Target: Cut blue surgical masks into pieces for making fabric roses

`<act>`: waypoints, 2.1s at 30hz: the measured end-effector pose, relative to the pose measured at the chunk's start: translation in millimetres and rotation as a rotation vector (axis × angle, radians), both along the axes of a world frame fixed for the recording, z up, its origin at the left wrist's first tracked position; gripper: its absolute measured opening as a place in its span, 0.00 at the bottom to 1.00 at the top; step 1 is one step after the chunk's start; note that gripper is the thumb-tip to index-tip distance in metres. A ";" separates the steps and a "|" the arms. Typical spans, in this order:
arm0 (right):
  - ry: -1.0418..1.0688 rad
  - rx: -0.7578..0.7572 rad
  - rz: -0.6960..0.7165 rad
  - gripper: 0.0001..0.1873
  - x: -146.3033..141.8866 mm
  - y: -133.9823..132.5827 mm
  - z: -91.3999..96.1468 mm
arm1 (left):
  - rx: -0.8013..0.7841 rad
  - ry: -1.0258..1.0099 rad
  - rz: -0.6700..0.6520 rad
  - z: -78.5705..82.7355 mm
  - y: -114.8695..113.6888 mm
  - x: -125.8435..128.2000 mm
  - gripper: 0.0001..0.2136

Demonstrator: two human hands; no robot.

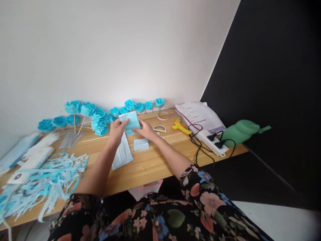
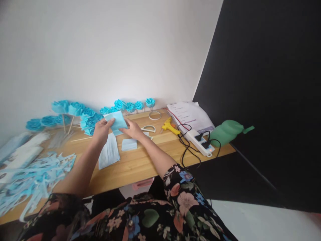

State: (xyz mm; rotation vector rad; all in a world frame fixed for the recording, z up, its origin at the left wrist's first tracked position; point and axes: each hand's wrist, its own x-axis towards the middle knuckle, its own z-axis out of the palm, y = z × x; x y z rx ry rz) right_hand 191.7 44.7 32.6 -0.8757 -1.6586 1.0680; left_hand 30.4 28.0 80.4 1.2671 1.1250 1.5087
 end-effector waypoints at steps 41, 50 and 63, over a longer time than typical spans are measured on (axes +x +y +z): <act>0.100 0.160 -0.267 0.19 6.9 -6.2 25.0 | -0.211 0.150 -0.087 -32.1 -29.4 -40.9 0.17; 0.020 0.076 -0.393 0.21 4.9 -15.4 -2.1 | -0.235 0.051 -0.076 -49.0 -34.6 -39.4 0.13; 0.013 0.107 -0.382 0.21 7.6 -17.8 -0.8 | -0.301 -0.236 -0.090 -52.9 -36.9 -33.8 0.17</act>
